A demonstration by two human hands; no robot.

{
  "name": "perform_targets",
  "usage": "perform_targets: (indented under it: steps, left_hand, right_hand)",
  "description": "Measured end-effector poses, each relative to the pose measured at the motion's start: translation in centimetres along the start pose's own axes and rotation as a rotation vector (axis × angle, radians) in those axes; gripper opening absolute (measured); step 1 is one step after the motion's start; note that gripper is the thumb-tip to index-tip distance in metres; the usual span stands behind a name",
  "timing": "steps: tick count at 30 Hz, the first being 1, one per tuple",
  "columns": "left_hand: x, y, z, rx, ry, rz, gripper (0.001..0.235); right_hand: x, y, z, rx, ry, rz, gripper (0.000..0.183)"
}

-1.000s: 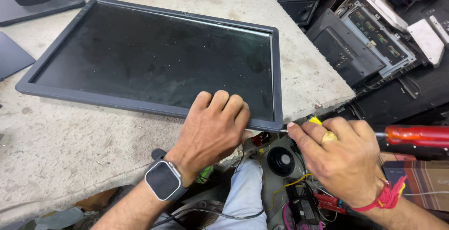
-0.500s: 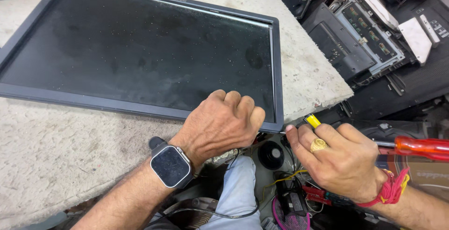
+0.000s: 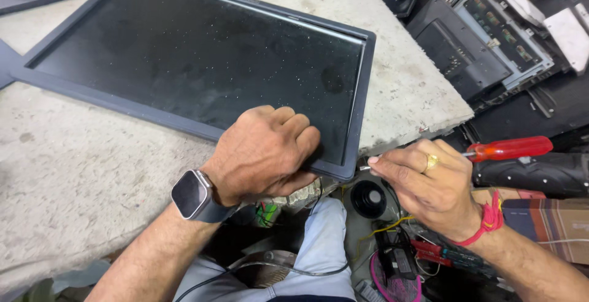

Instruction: The person uses a screwdriver and a plastic pry tool to remove screws and pry open the bezel of a Dell monitor. The person works around the edges of the monitor to release clips and separate the front frame from the screen assembly.

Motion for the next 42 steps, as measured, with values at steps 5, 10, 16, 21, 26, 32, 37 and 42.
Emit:
perform_targets:
  steps: [5,10,16,21,26,32,37,42]
  left_hand:
    - [0.3,1.2,0.7,-0.102,0.101,0.012,0.048]
    - [0.5,2.1,0.2,-0.196,0.175,0.017,0.053]
    - [0.0,2.6,-0.5,-0.33,0.176,-0.076,0.057]
    - [0.1,2.4,-0.8,-0.335,0.116,-0.116,0.063]
    - [0.4,2.3,-0.8,-0.291,0.126,-0.101,0.061]
    - [0.1,2.0,-1.2,-0.278,0.107,-0.077,0.056]
    - [0.5,1.9,-1.0,-0.22,0.101,-0.1,0.062]
    - [0.1,1.9,-0.8,-0.231,0.085,-0.122,0.063]
  right_hand:
    - [-0.6,-0.4,0.2,-0.023,0.013,0.033,0.03]
    - [-1.0,-0.6,0.1,0.03,-0.043,0.099,0.033]
    - [-3.7,-1.1,-0.3,0.107,-0.278,0.375,0.025]
    - [-6.2,-1.7,-1.6,-0.048,-0.475,0.516,0.027]
    - [-6.5,-2.4,-2.3,-0.034,-0.529,0.565,0.027]
    - [-6.0,-2.2,-1.5,-0.074,-0.407,0.551,0.018]
    - [-4.3,-2.9,-1.2,0.012,-0.231,0.461,0.016]
    - [-2.1,-2.8,-0.6,0.01,-0.034,0.246,0.033]
Point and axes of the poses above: each hand's wrist, its own x-axis away from the middle knuckle, its own z-axis out of the back of the hand, y = z × x, the point moved 8 cm from there along -x, towards the middle knuckle, and after that the axes turned 3 degrees about x, right-handed, at the moved point
